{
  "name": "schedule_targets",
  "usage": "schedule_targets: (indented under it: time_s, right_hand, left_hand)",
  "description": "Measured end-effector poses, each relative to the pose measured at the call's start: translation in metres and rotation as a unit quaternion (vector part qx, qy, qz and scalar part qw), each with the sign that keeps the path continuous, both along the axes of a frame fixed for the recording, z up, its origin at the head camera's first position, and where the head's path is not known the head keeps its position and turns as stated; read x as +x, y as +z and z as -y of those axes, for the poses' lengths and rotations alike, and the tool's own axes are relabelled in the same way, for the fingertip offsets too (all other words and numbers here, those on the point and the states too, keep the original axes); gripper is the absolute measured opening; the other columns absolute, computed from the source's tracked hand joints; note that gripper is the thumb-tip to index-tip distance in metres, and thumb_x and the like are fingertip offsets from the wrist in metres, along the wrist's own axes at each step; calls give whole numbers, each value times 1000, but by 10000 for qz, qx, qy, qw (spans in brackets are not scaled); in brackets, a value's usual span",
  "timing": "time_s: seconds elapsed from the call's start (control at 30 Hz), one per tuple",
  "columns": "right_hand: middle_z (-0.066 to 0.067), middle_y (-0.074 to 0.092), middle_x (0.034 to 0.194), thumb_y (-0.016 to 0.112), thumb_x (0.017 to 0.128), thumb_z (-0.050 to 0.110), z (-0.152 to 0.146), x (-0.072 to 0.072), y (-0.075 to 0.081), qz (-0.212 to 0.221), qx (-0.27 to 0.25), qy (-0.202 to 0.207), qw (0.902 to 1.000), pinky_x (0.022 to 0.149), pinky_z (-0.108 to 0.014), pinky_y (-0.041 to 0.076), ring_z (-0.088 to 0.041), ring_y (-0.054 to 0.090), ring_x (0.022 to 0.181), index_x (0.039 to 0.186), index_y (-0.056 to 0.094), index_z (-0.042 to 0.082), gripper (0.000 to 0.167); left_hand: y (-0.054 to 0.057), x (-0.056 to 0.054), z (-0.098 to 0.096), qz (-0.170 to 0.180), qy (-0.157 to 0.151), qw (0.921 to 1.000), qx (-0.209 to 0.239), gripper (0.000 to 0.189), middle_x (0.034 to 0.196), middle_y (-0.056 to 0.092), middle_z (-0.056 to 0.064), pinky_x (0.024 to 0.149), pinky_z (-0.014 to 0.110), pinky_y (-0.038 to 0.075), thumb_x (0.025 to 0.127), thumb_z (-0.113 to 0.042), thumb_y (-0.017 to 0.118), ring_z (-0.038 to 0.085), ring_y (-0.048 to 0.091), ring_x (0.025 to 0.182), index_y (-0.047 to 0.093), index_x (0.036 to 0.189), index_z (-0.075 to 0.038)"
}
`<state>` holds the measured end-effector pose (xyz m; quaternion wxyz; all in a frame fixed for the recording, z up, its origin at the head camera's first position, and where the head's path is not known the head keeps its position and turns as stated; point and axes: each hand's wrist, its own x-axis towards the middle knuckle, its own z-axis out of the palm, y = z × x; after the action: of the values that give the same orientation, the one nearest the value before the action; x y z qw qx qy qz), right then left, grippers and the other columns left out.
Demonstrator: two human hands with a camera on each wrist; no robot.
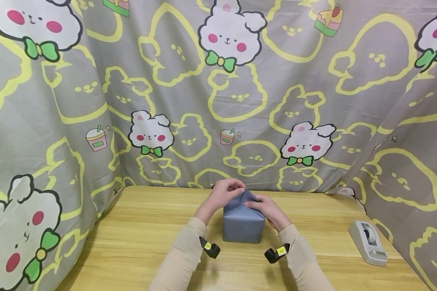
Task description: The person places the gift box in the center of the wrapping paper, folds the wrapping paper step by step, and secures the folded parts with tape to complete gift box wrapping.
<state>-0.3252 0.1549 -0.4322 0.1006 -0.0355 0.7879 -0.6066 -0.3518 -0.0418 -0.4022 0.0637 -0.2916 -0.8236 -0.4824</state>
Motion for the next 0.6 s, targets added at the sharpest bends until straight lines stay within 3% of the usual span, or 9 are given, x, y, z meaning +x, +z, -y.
schedule_targets:
  time_s: [0.2,0.37,0.47,0.6]
  right_hand:
    - [1,67,106,69,89,26,0,0,-3,-38,43,-108,9999,81,-26,44,-11,56,94,114,68,4,34]
    - [-4,67,116,71,88,29,-1,-1,-7,-126,37,-184,9997,82,-26,45,-12,57,98,118,68,5,39]
    - [-2,68,108,71,87,28,-1,-1,-9,-142,48,-270,9995,78,-27,46,-13,57,93,113,70,5,35]
    - [2,68,98,72,87,29,0,-1,-9,-155,46,-319,9994,76,-28,46,-14,56,89,107,71,5,32]
  left_hand:
    - [-7,-2,9,438,-232,9988,30,23,108,71,3,84,31,53,96,-32,61,14,64,96,70,111,-16]
    - [-30,3,19,1089,-274,9937,14,30,110,70,6,81,29,51,91,-30,67,11,61,92,69,115,-12]
    - [-43,7,19,1622,-196,9855,462,31,110,70,7,78,26,50,90,-30,69,9,60,90,70,113,-10]
    - [-54,11,15,2215,1,9658,1346,34,114,70,9,84,27,49,88,-29,70,11,61,97,70,115,-7]
